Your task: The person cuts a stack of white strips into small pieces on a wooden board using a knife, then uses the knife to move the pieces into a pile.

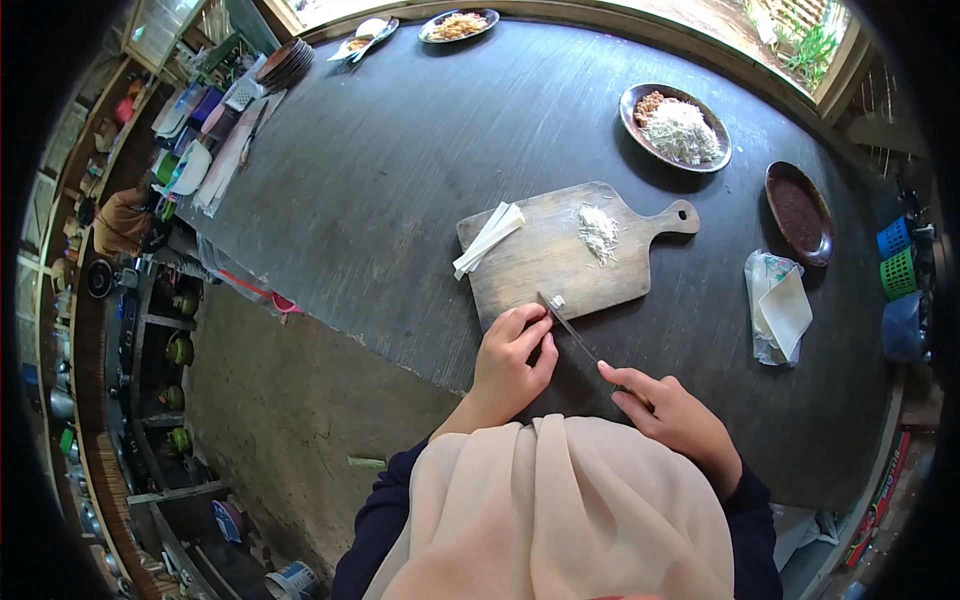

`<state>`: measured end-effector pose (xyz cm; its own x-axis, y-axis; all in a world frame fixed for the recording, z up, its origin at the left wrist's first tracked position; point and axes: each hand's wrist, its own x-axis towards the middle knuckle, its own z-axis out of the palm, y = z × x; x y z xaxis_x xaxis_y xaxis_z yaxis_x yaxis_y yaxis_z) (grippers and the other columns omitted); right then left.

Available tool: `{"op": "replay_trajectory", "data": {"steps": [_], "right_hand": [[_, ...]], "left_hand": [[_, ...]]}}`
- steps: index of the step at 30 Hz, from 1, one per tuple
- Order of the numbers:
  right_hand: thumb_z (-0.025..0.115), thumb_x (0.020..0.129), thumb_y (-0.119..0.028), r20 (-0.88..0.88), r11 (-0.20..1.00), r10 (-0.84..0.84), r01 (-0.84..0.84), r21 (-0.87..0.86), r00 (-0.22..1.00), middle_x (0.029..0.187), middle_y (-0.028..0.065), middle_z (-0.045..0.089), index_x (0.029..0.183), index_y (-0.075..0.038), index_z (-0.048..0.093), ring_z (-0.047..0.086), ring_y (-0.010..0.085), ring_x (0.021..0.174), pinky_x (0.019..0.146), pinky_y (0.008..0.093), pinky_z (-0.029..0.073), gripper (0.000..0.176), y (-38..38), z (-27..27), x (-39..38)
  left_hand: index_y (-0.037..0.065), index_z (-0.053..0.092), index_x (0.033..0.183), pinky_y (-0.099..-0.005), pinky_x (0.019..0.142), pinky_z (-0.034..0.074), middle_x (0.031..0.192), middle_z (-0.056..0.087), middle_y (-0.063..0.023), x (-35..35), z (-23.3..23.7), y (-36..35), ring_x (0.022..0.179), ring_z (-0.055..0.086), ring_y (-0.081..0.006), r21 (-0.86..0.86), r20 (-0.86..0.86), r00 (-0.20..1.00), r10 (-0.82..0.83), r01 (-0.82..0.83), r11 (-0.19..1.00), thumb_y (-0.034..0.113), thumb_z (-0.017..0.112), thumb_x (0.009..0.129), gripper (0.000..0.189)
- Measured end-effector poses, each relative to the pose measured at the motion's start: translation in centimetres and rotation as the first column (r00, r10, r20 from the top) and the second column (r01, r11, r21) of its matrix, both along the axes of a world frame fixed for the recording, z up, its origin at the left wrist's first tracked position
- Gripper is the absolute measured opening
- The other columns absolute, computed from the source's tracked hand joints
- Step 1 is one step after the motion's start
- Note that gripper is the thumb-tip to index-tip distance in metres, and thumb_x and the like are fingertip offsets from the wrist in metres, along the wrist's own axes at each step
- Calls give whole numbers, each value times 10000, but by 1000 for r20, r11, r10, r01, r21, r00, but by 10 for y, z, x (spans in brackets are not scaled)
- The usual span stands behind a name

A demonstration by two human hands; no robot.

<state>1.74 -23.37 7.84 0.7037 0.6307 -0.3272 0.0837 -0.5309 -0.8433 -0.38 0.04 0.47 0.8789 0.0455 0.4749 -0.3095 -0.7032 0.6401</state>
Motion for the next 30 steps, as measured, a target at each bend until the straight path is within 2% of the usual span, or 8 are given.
{"op": "replay_trajectory", "data": {"steps": [6, 11, 23, 30], "right_hand": [[587, 976, -145, -8, 1000, -2, 2, 18, 1000, 673, 178, 601, 1353, -113, 565, 545, 248, 521, 603, 342, 470, 379, -2, 1, 1], [600, 971, -140, 2, 998, 46, -46, -34, 999, 681, 171, 610, 1378, -118, 552, 529, 226, 526, 608, 317, 470, 410, -8, 4, 3], [612, 962, -122, 39, 998, 64, -65, 1, 997, 660, 180, 603, 1375, -120, 556, 545, 235, 507, 587, 319, 473, 417, -15, 2, 2], [599, 970, -130, -8, 1000, 26, -26, 2, 1000, 676, 194, 607, 1368, -118, 561, 554, 260, 525, 615, 329, 484, 400, -7, -1, 1]], "left_hand": [[-41, 697, 985, -384, 880, 498, 1073, 638, -127, -2, 0, 1, 991, 625, -304, 11, -7, 1000, 4, -4, 1000, 24, 647, 798, 204], [-46, 699, 1003, -387, 913, 489, 1099, 644, -134, -2, -2, 3, 1027, 625, -305, 4, -1, 1000, -4, 4, 1000, 25, 644, 805, 217], [-48, 701, 1004, -387, 935, 485, 1114, 645, -132, -2, -1, 2, 1051, 622, -299, -1, -15, 1000, -10, 10, 1000, 19, 646, 806, 216], [-42, 701, 1002, -388, 933, 481, 1111, 642, -130, -3, -2, 2, 1048, 619, -301, 0, -23, 1000, -1, 1, 1000, 28, 644, 813, 210]]}}
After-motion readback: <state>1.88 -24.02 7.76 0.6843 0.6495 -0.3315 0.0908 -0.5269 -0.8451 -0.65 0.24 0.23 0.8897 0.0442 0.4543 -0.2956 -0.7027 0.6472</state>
